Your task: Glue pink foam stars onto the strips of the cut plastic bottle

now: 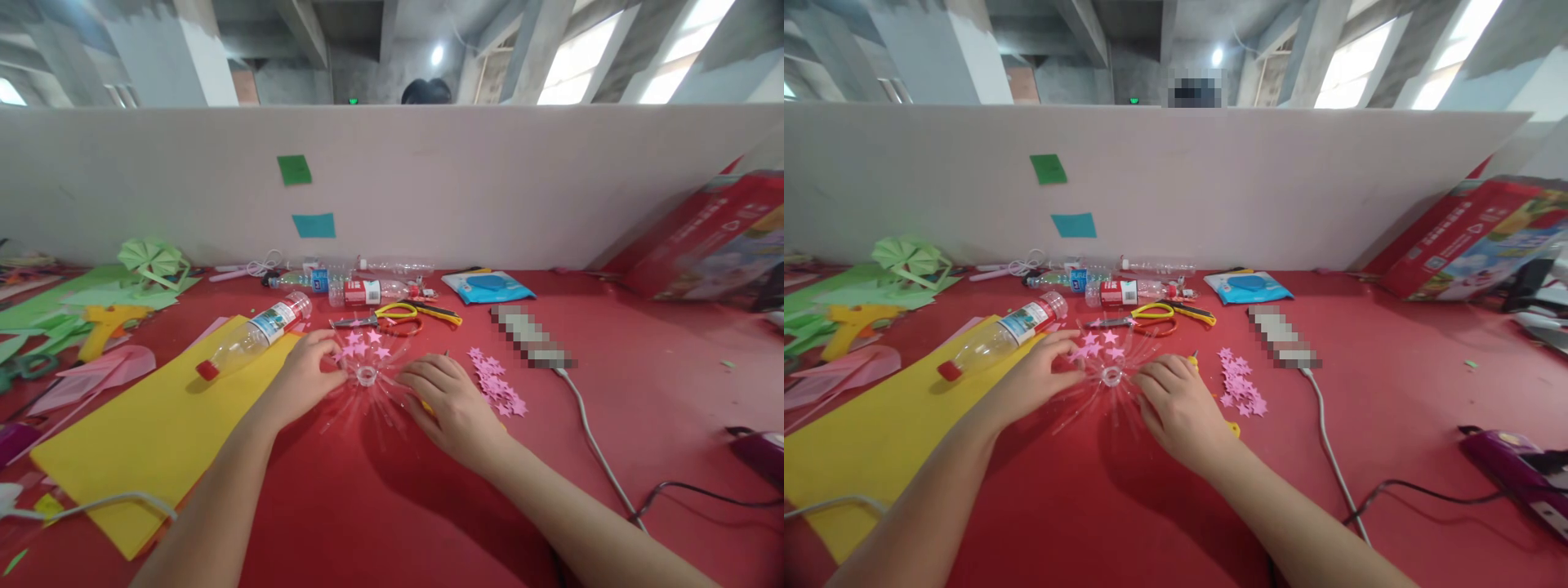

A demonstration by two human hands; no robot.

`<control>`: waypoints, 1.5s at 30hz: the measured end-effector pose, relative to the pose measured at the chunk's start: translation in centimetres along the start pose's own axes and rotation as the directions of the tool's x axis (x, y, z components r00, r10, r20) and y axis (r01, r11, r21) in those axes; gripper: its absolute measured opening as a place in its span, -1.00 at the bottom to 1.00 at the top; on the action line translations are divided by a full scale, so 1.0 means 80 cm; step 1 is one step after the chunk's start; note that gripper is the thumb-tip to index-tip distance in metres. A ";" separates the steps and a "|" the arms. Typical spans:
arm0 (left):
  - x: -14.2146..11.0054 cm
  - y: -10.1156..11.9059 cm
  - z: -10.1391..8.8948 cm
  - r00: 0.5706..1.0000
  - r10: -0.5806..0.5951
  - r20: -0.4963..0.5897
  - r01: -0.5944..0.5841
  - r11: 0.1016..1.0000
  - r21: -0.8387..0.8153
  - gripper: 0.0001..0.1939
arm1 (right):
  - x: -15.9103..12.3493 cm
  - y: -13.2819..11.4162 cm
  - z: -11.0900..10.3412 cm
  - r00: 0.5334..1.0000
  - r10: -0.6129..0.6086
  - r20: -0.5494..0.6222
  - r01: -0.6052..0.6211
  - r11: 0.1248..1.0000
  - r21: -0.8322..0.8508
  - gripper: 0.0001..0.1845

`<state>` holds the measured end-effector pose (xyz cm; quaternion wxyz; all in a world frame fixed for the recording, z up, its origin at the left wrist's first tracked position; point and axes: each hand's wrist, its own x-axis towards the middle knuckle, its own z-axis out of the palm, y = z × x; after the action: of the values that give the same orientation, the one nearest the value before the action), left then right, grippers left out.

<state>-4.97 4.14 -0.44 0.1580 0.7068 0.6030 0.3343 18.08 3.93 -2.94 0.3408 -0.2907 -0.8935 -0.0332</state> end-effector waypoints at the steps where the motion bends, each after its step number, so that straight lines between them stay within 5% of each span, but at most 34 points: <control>1: 0.000 0.000 -0.001 1.000 0.001 0.003 -0.001 1.000 -0.009 -0.92 | 0.000 0.000 0.000 1.000 0.000 0.000 0.000 1.000 -0.003 -0.80; 15: -0.003 0.003 0.018 0.999 0.035 0.022 -0.036 0.997 0.070 -0.87 | 0.000 0.000 -0.002 1.000 -0.006 -0.001 0.006 1.000 -0.016 -0.79; 22: -0.002 0.012 0.023 1.000 -0.014 -0.020 0.016 0.998 0.058 -0.86 | 0.004 -0.021 -0.014 0.996 -0.002 -0.091 -0.006 0.996 -0.084 -0.78; 26: -0.005 0.018 0.023 0.999 0.000 -0.038 0.005 0.993 0.114 -0.86 | 0.012 -0.042 -0.013 0.998 -0.064 0.013 0.065 0.983 -0.174 -0.71; 33: -0.012 0.017 0.035 0.982 0.164 -0.099 -0.137 0.963 0.234 -0.88 | 0.016 -0.051 0.007 0.992 0.005 0.128 0.034 0.955 -0.296 -0.57; 45: -0.007 0.018 0.000 0.994 -0.043 0.098 0.026 0.986 0.165 -0.93 | 0.010 -0.048 -0.003 0.992 -0.092 0.081 0.108 0.967 -0.231 -0.63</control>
<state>-3.91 3.30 0.27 0.1356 0.7229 0.6317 0.2449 15.68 1.09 -1.69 0.2708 -0.2843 -0.9081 -0.1456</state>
